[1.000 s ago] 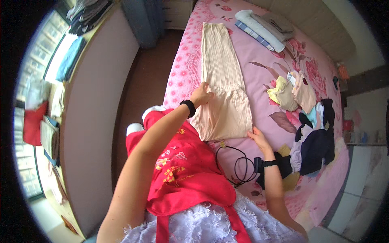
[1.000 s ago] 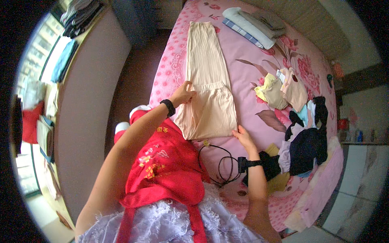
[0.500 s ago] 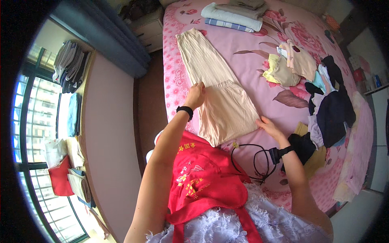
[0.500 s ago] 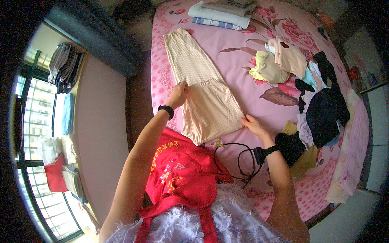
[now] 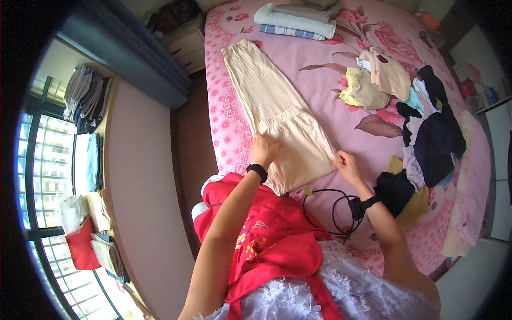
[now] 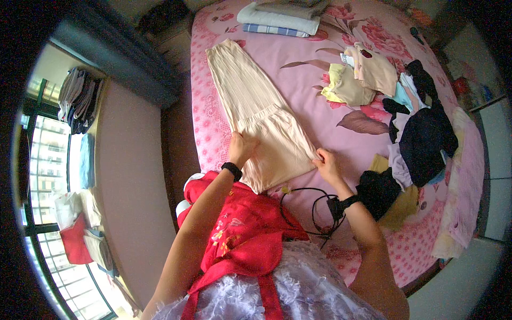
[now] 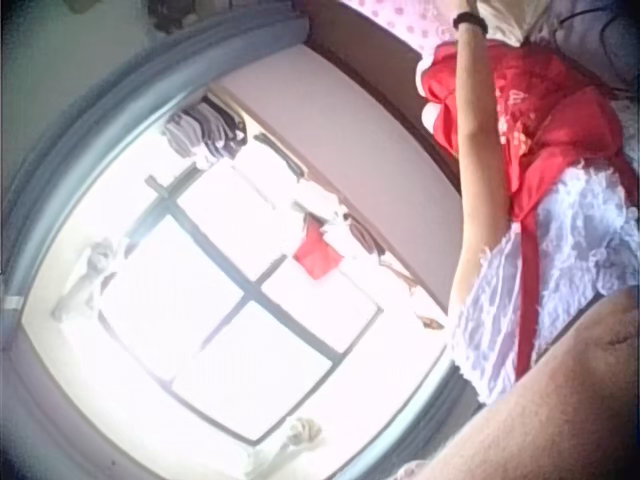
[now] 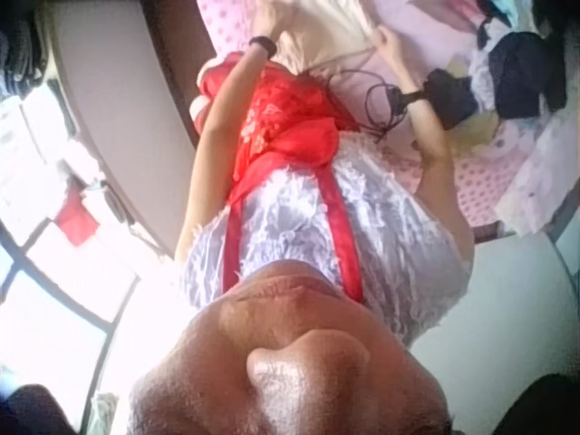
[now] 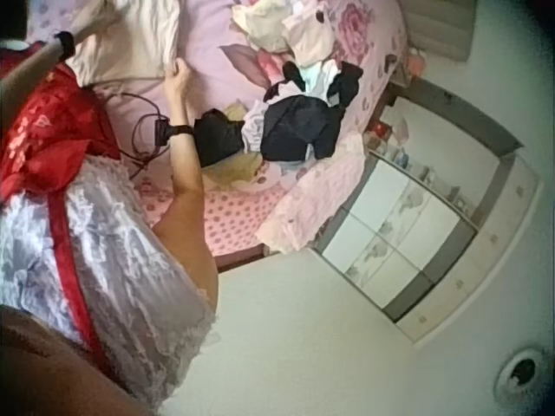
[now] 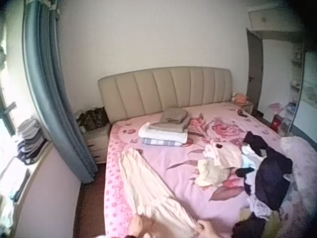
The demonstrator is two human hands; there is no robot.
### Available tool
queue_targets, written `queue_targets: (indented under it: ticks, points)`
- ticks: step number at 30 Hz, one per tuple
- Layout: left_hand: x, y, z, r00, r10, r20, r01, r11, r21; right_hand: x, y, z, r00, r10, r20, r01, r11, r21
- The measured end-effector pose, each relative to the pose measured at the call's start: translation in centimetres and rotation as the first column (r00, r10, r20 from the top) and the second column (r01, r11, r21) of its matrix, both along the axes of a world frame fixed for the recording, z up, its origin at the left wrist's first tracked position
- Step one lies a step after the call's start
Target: Folding a pair of light pink pants on a bed.
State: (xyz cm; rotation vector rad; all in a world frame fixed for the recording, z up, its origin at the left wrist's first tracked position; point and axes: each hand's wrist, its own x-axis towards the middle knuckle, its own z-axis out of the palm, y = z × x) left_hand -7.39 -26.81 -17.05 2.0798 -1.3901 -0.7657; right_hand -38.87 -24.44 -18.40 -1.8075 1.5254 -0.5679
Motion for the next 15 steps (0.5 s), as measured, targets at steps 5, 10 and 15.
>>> queue_targets:
  ticks: [5, 10, 15]
  points:
    - [0.6, -0.4, -4.1, 0.967, -0.11, 0.232, 0.132, 0.988, -0.083, 2.8, 2.3, 4.4, 0.972, 0.055, -0.228, -0.153, 0.887, -0.436]
    - [-0.4, 0.1, 0.1, 0.964, 0.012, 0.265, -0.008, 1.0, -0.015, 3.5, 1.9, 4.9, 0.932, 0.065, -0.356, -0.236, 0.854, -0.463]
    - [0.8, -0.4, 0.2, 0.961, 0.011, 0.276, -0.022, 0.999, 0.035, 3.9, 0.9, 4.7, 0.999, 0.017, -0.041, -0.023, 0.987, -0.157]
